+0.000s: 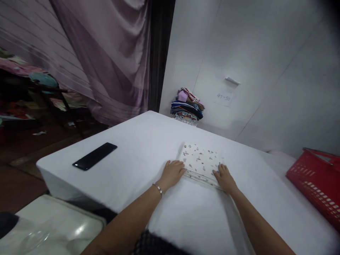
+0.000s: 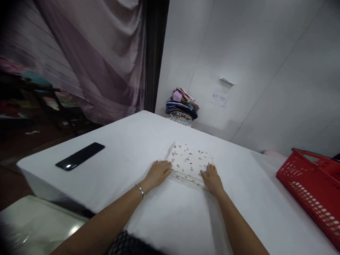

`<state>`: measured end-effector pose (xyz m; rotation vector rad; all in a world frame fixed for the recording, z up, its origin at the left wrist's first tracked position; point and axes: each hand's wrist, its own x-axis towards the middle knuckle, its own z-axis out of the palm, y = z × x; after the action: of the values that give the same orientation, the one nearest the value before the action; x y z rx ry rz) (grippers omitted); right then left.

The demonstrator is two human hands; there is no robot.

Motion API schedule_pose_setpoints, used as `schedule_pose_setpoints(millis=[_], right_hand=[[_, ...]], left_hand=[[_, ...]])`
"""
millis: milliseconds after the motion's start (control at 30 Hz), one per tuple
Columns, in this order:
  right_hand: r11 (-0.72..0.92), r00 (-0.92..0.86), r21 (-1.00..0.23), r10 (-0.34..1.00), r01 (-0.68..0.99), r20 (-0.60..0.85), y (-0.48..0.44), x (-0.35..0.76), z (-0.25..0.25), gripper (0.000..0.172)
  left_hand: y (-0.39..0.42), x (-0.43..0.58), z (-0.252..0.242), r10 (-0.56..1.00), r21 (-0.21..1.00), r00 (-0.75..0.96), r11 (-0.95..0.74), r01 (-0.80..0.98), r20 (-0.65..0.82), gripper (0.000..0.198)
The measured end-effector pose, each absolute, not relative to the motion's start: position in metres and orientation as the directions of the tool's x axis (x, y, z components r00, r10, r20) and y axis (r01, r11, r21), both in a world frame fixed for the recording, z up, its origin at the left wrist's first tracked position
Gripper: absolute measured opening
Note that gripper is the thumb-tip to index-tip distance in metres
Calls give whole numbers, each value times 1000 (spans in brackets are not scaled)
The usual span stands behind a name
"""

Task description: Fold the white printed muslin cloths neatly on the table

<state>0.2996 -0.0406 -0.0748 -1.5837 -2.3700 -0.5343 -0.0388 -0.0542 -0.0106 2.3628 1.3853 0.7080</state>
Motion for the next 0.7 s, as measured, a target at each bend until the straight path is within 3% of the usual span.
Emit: schedule_pose_setpoints(millis=[133, 267, 367, 467, 600, 700], right_hand=[[354, -400, 188, 838, 916, 372, -40, 304, -78, 30], [384, -417, 163, 827, 909, 377, -37, 311, -81, 32], [371, -363, 51, 857, 927, 366, -35, 318, -87, 34], [280, -242, -68, 909, 958, 338, -35, 323, -92, 38], [44, 4, -195, 972, 980, 236, -30, 323, -86, 61], [-54, 93, -220, 980, 974, 174, -12, 319, -68, 68]], left_hand=[[-36, -24, 12, 903, 472, 363, -430, 769, 232, 42], [-6, 1, 21, 876, 447, 370, -477, 757, 308, 38], [8, 14, 5, 911, 451, 390, -407, 795, 134, 58], [8, 17, -14, 925, 460, 380, -342, 819, 12, 67], [3, 15, -20, 924, 466, 382, -341, 816, 8, 70], [3, 15, -18, 923, 475, 385, -339, 812, 1, 70]])
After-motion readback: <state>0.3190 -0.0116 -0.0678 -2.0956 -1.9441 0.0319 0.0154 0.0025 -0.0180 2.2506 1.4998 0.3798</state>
